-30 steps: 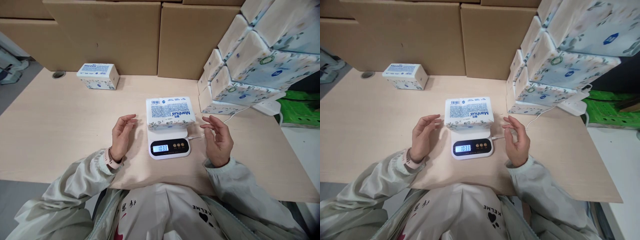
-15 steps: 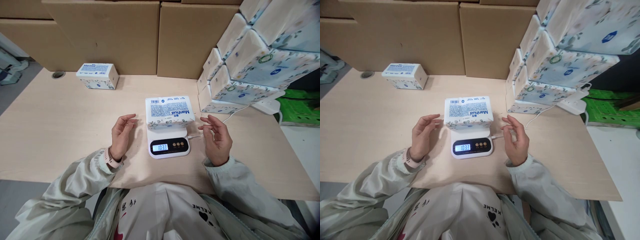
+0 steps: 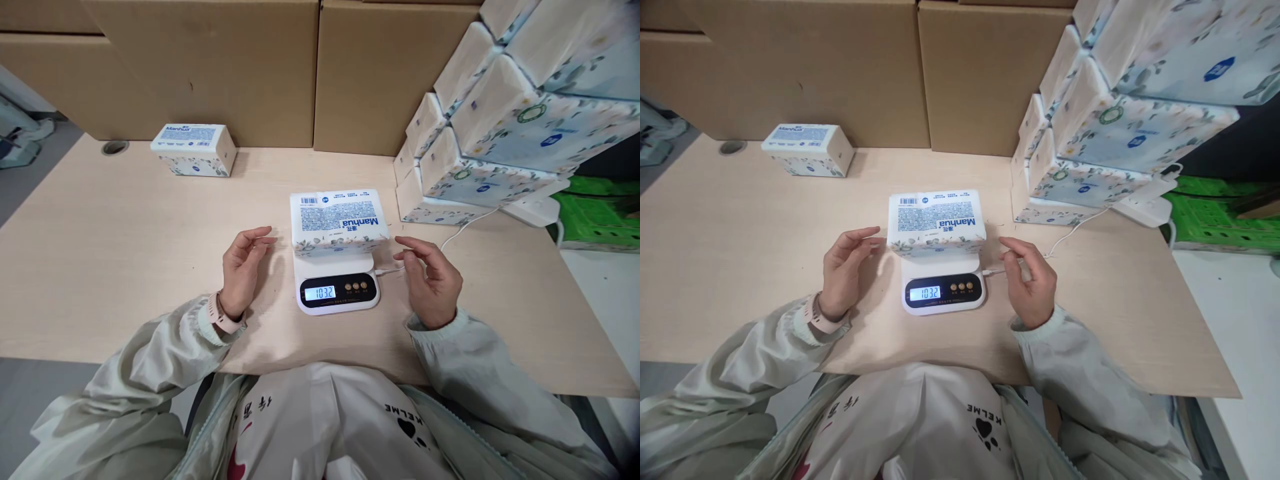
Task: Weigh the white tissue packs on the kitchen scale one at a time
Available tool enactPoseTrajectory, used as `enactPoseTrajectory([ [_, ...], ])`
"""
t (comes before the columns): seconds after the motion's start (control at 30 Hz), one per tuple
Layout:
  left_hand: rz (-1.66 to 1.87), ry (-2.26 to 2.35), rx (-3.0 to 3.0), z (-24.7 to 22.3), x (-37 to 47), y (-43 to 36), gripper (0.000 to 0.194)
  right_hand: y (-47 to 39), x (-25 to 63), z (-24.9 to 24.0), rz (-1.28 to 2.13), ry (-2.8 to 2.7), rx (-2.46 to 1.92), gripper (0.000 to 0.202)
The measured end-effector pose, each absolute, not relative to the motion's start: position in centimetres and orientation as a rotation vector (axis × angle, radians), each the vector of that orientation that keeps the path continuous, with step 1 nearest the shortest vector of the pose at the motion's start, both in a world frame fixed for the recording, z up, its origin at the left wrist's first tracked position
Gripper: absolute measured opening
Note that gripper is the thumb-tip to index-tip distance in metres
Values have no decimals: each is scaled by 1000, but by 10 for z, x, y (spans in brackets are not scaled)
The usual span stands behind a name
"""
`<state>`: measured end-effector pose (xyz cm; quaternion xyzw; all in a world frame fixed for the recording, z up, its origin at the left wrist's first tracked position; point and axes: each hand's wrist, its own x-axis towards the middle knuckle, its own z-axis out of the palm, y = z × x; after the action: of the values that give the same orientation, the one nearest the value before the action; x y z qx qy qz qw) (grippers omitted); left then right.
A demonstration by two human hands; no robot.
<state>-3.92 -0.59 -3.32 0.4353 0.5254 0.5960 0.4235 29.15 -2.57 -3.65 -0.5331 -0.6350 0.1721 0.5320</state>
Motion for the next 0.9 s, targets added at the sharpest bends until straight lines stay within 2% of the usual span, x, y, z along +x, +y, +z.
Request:
enactPoseTrajectory([
  [0.37, 1517, 1333, 1126, -32, -39, -6, 21, -25, 290, -35, 429, -1515, -1253, 25],
  [0.5, 1572, 1319, 1232, -23, -37, -10, 19, -22, 290, -29, 586, -1542, -1273, 36],
  [0.7, 1386, 1185, 1242, 9, -31, -8, 44, -5, 272, -11, 1010, -1509, -1229, 64],
  [0.83, 1082, 941, 1344, 36, -13, -6, 52, -6, 264, -2, 1167, -1523, -1065, 62],
  [0.9, 1030, 837, 1424, 49, 1, -11, 55, -15, 269, -3, 1056, -1448, -1043, 61],
])
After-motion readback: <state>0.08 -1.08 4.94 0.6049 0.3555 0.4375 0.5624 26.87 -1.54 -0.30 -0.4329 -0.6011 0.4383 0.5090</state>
